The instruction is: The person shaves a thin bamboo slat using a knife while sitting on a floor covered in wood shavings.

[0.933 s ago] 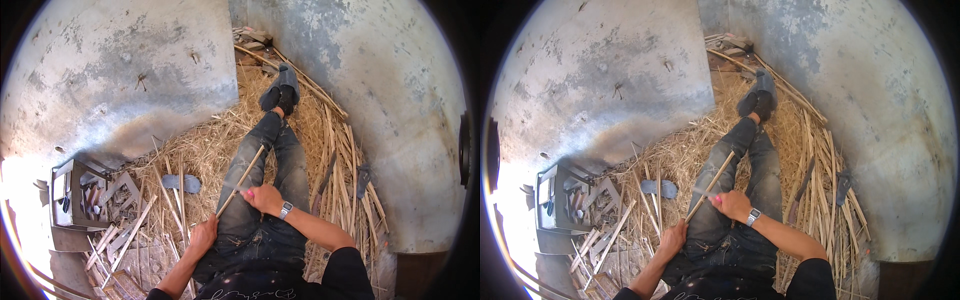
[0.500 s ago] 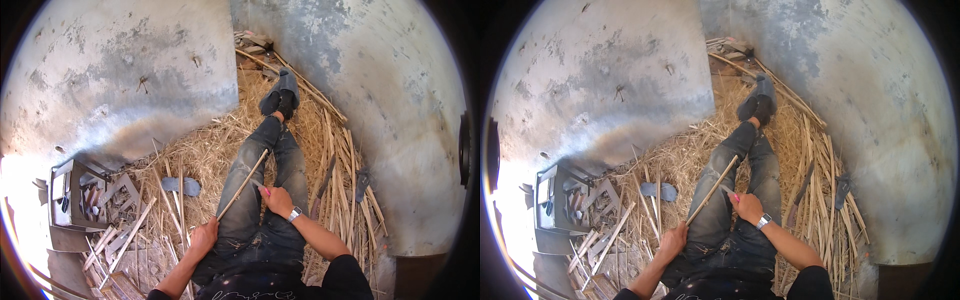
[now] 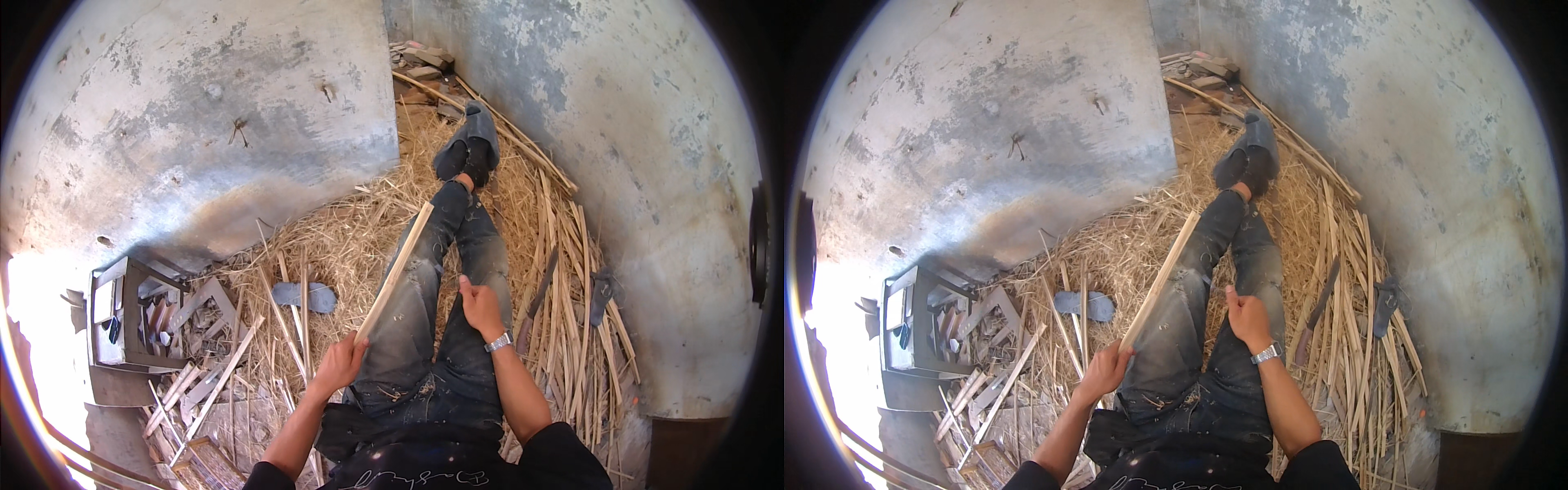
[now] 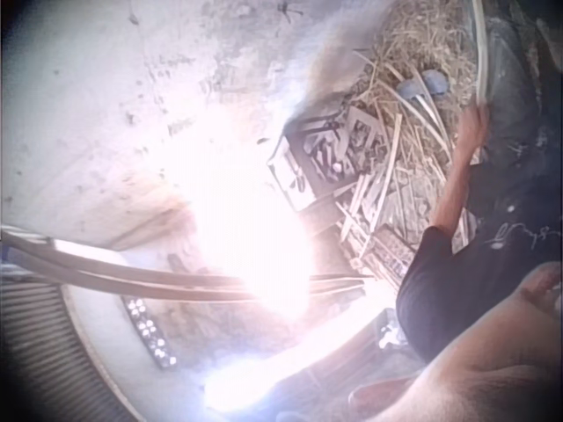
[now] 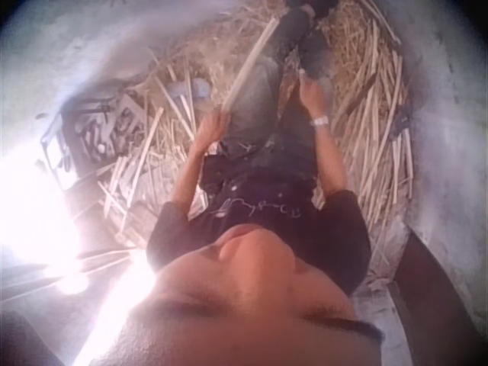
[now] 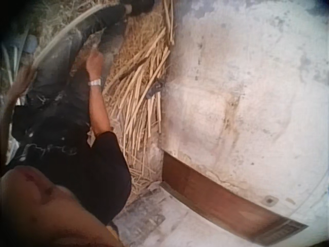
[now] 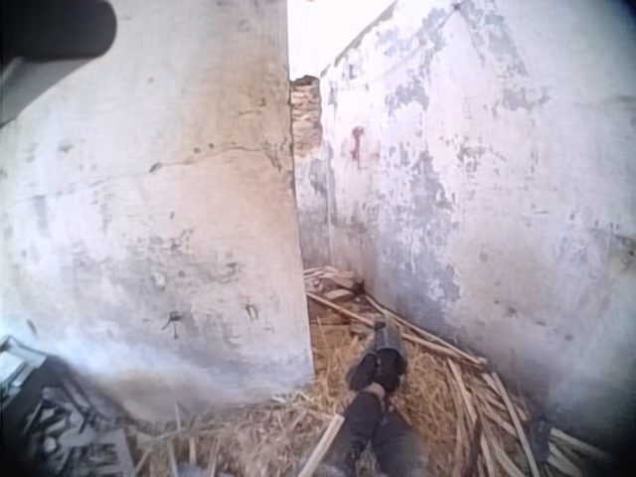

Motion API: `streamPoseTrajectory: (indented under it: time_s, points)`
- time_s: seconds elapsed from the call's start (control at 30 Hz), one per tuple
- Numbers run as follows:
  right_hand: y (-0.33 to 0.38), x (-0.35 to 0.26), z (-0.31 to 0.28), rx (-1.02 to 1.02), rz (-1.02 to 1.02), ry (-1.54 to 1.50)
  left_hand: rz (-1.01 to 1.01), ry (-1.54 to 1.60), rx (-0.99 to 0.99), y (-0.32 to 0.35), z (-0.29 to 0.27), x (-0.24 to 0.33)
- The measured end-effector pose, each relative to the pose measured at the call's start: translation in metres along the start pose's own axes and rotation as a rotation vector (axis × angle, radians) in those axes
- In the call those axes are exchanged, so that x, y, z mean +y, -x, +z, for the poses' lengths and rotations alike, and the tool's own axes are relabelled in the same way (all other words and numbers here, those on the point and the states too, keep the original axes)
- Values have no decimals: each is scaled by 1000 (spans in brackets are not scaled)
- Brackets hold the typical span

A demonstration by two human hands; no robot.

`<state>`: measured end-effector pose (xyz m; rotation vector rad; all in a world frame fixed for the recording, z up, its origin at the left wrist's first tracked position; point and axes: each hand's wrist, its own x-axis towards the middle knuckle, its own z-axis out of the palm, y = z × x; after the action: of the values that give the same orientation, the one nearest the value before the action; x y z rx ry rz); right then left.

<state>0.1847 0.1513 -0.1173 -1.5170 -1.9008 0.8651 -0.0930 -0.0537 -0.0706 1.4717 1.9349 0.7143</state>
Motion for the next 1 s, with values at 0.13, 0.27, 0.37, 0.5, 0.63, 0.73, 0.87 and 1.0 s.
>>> streamPoseTrajectory:
  time_s: [0.13,0.27,0.37,0.5,0.63,0.73,0.87,1.0]
  points:
    - [-4,13,-16,130,45,-154,-4,-52,-65,-14,-1,12]
    - [1,-2,-12,101,-29,-224,-70,-389,-67,-17,13,20]
    - [-5,-15,-13,-38,-28,-194,-14,-453,-24,-13,22,17]
    - [-28,-34,2,68,-116,-117,14,-464,16,-8,31,4]
    - [-63,-31,11,121,-237,19,74,-552,82,-8,41,-6]
    - [-88,-31,15,143,-206,75,146,-504,149,-6,39,-8]
    - [-79,-24,32,145,-224,39,158,-452,158,-10,41,-5]
    - [-43,-30,47,40,-257,-70,99,-443,127,-14,41,-7]
